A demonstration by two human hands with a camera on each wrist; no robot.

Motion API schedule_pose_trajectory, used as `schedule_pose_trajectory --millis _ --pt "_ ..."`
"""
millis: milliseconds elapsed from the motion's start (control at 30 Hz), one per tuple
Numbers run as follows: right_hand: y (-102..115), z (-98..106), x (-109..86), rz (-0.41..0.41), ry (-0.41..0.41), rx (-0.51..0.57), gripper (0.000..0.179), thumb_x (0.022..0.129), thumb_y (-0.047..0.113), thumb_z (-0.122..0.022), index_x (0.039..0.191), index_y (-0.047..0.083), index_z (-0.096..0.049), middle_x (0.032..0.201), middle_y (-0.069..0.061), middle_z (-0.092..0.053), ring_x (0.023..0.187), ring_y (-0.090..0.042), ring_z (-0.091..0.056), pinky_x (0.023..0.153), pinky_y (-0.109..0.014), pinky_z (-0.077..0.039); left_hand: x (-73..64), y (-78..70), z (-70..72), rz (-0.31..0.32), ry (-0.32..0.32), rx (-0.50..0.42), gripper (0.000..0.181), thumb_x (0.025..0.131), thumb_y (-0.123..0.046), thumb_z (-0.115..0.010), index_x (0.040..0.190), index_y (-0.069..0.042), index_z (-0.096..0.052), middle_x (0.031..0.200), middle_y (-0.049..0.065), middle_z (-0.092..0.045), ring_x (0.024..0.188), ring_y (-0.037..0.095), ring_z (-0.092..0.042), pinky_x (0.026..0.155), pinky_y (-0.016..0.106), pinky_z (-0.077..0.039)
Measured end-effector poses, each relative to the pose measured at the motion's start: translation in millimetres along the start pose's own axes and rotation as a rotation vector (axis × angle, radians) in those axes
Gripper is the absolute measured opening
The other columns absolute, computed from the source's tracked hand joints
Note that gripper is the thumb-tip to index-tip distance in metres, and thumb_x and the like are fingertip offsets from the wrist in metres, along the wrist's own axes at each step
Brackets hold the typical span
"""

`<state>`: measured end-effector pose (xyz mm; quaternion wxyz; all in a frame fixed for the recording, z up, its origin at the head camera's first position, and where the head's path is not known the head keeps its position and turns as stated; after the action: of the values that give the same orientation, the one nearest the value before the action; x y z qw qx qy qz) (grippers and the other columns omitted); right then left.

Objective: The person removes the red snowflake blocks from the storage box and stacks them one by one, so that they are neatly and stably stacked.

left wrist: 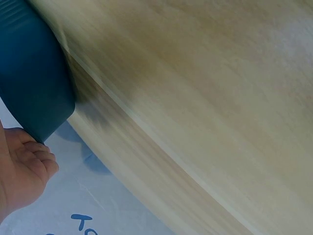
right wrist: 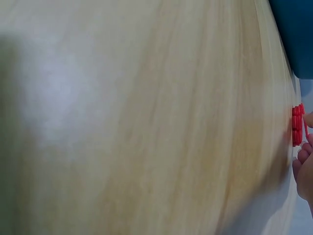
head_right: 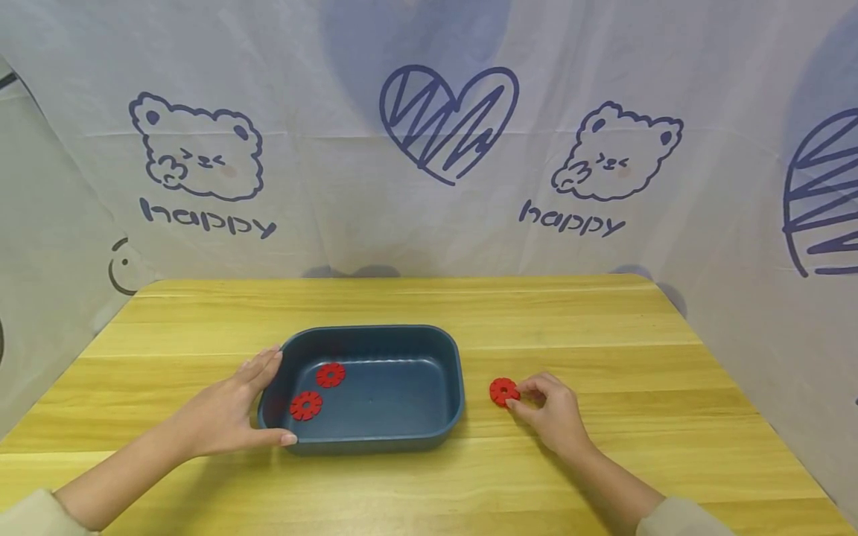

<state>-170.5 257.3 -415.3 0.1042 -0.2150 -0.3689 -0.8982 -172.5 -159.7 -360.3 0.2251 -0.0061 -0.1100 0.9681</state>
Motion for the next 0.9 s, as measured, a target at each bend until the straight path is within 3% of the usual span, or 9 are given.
schedule_pose_trajectory --millis 900 --pt "2.7 -1.0 -3.2 0.020 -0.036 -0.030 0.017 0.063 -0.004 -0.080 0.073 0.001 -0.068 0.075 -0.006 -0.066 0.066 0.001 -0.057 0.057 -0.018 -0.051 -0.2 -0.4 0.7 0.001 0.002 -0.002 0.115 0.066 -0.073 -0.061 0.142 0.007 -0.028 0.149 0.026 -0.026 0.127 0.052 -0.036 0.090 0.059 -0.044"
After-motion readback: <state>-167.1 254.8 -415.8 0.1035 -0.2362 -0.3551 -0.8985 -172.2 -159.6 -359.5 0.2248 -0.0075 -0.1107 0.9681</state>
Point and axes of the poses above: each hand's wrist, its own x-axis towards the middle knuckle, its own z-axis out of the back of the hand, y = z × x, the point moved 2 cm from there along x, towards the middle knuckle
